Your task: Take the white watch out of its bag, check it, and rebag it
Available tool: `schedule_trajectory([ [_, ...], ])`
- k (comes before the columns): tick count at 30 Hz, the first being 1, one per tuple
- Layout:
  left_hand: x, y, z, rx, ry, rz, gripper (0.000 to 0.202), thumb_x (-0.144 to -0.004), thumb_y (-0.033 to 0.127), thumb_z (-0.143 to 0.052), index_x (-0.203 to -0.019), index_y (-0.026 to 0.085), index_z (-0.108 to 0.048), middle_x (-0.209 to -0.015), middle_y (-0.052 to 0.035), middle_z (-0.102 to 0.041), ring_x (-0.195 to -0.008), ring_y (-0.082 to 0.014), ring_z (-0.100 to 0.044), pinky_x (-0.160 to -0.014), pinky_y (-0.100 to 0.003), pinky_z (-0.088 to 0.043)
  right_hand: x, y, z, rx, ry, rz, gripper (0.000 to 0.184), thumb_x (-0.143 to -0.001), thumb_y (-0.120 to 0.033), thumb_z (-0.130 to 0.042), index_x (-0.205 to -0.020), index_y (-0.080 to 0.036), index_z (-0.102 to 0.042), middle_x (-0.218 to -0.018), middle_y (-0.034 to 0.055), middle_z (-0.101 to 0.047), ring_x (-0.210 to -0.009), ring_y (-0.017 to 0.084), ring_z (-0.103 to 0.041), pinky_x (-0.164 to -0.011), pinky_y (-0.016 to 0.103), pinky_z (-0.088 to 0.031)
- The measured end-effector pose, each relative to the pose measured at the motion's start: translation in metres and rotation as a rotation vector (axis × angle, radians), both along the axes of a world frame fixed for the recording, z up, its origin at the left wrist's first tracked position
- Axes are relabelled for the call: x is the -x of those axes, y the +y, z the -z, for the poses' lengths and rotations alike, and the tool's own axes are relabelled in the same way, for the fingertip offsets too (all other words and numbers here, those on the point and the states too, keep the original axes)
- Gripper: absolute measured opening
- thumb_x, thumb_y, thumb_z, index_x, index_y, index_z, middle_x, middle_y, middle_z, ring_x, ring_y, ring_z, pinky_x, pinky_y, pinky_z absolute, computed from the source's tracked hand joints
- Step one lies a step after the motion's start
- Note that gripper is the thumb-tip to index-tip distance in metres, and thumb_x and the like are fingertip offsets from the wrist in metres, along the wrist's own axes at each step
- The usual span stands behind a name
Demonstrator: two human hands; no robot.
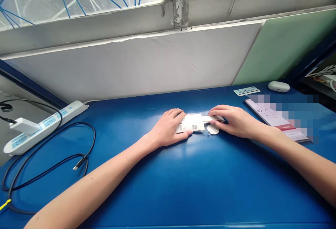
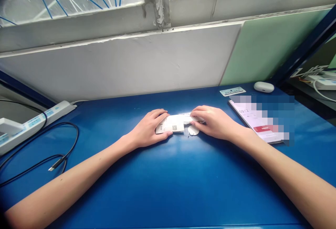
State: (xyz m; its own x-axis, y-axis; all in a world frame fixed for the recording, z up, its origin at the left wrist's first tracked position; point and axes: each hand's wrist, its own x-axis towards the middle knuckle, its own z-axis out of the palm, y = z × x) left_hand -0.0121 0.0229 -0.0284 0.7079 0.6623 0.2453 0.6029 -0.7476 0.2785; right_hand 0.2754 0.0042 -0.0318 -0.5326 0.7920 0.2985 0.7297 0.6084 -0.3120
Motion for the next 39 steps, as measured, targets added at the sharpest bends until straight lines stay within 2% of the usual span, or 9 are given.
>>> schedule_trajectory([
  [9,0.001,0.001,0.0,-0.014,-0.002,0.014,0.057,-0.089,0.054,-0.06,-0.126,0.011,-0.058,-0.133,-0.0212,-0.058,-0.128,-0.0368,-0.052,-0.106,-0.051,-0.043,0.006,-0.003,0.005,-0.069,-0.045,-0.001,0.032,-0.095,-0.04,-0.056,-0.114,-0.019,-0.069,-0.115,0.0135,-0.071,-0.106,0.03,-0.066,-0.087,0.044,-0.055],
  [16,0.0,0.0,0.0,-0.007,0.006,0.01,0.056,-0.09,0.055,-0.059,-0.126,0.013,-0.058,-0.134,-0.02,-0.058,-0.128,-0.0365,-0.051,-0.107,-0.052,-0.043,0.006,-0.002,0.007,-0.127,-0.15,0.013,0.029,-0.101,-0.036,-0.045,-0.106,-0.02,-0.069,-0.11,0.0134,-0.07,-0.095,0.028,-0.067,-0.079,0.042,-0.055],
  [20,0.001,0.001,0.001,0.01,-0.013,0.002,0.054,-0.089,0.054,-0.06,-0.126,0.014,-0.059,-0.134,-0.0196,-0.058,-0.129,-0.0363,-0.051,-0.108,-0.052,-0.043,0.001,0.0,0.004,-0.101,-0.157,0.039,0.028,-0.101,-0.037,-0.043,-0.107,-0.019,-0.064,-0.112,0.0125,-0.068,-0.091,0.026,-0.067,-0.074,0.039,-0.054],
  [24,0.001,0.001,-0.001,0.024,-0.017,-0.004,0.055,-0.088,0.054,-0.061,-0.125,0.013,-0.059,-0.136,-0.0202,-0.057,-0.129,-0.0365,-0.051,-0.107,-0.052,-0.043,-0.007,0.005,0.003,-0.087,-0.124,0.085,0.027,-0.101,-0.039,-0.044,-0.11,-0.021,-0.062,-0.112,0.0099,-0.067,-0.086,0.024,-0.068,-0.071,0.037,-0.054],
  [28,0.001,0.0,-0.002,0.037,0.003,-0.015,0.057,-0.088,0.055,-0.062,-0.127,0.013,-0.059,-0.138,-0.0201,-0.056,-0.131,-0.0365,-0.05,-0.108,-0.051,-0.043,-0.008,0.007,0.002,-0.15,-0.012,0.129,0.025,-0.1,-0.036,-0.046,-0.111,-0.02,-0.061,-0.114,0.012,-0.067,-0.093,0.027,-0.068,-0.075,0.039,-0.054],
  [31,0.0,0.0,-0.004,0.053,0.01,-0.019,0.058,-0.089,0.055,-0.062,-0.128,0.013,-0.058,-0.139,-0.0204,-0.055,-0.132,-0.0365,-0.049,-0.109,-0.051,-0.042,-0.004,0.006,-0.001,-0.19,0.09,0.122,0.023,-0.099,-0.034,-0.048,-0.112,-0.021,-0.062,-0.114,0.0129,-0.066,-0.097,0.028,-0.067,-0.079,0.039,-0.054],
  [34,-0.001,-0.001,-0.008,0.077,0.023,-0.014,0.059,-0.088,0.055,-0.063,-0.13,0.013,-0.057,-0.139,-0.0206,-0.054,-0.131,-0.036,-0.049,-0.109,-0.051,-0.042,0.0,0.004,-0.003,-0.183,0.144,0.095,0.022,-0.099,-0.033,-0.048,-0.112,-0.021,-0.062,-0.114,0.0125,-0.066,-0.093,0.025,-0.068,-0.078,0.038,-0.055],
  [37,-0.002,-0.001,-0.013,0.103,0.05,-0.008,0.065,-0.088,0.057,-0.063,-0.134,0.014,-0.053,-0.141,-0.0214,-0.053,-0.132,-0.0364,-0.049,-0.109,-0.052,-0.041,0.003,0.001,-0.002,-0.166,0.139,0.077,0.027,-0.098,-0.032,-0.05,-0.121,-0.022,-0.06,-0.116,0.0126,-0.067,-0.097,0.026,-0.068,-0.082,0.038,-0.055],
  [39,-0.001,-0.001,-0.017,0.133,0.062,-0.014,0.071,-0.088,0.06,-0.061,-0.139,0.013,-0.049,-0.146,-0.0226,-0.05,-0.137,-0.0376,-0.045,-0.111,-0.053,-0.039,0.004,0.0,0.0,-0.147,0.149,0.099,0.044,-0.097,-0.034,-0.053,-0.138,-0.022,-0.049,-0.117,0.0131,-0.068,-0.1,0.028,-0.069,-0.084,0.04,-0.056],
])
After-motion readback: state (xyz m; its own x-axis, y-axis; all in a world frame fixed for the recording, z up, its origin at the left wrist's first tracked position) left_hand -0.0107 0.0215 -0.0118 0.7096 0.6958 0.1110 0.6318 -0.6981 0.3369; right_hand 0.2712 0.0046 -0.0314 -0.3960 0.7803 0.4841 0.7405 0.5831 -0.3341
